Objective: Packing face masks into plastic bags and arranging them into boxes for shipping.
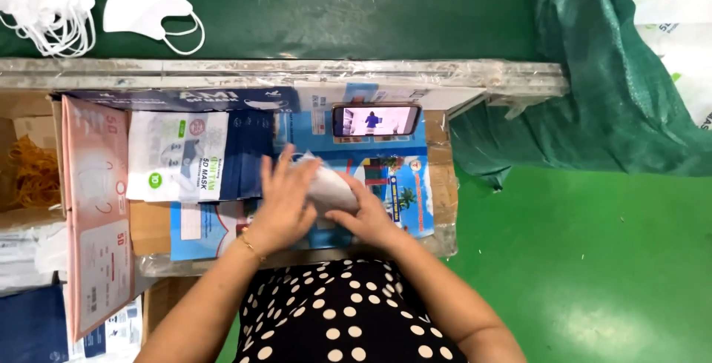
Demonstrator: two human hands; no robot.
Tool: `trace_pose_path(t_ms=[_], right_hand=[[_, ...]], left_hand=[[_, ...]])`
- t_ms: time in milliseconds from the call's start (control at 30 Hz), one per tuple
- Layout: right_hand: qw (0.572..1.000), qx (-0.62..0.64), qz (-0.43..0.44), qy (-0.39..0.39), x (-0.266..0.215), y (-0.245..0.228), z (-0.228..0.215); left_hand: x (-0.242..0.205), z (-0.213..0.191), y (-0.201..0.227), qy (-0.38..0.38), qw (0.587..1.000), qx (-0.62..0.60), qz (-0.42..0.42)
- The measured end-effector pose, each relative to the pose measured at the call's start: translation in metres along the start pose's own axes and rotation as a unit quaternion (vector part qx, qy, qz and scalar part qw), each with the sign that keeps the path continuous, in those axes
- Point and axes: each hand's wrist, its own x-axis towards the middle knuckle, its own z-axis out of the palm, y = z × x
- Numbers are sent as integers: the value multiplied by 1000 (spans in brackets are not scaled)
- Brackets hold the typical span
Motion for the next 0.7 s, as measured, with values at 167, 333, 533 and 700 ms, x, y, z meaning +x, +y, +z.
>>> trace_pose_path(t_ms=[167,333,533,700], right_hand=[[990,99,90,-39,-12,21,1],[974,133,155,-94,-14,-25,-55],[973,-123,165,-101,18,-64,-74],[972,-150,167,-68,-4,-27,-65]], left_hand=[[-3,-5,1,-38,970,-224,91],[25,-101,-47,242,969,-31,23],[114,-147,-187,335,932,138,-16],[162,-134,-244,273,917,274,-102]])
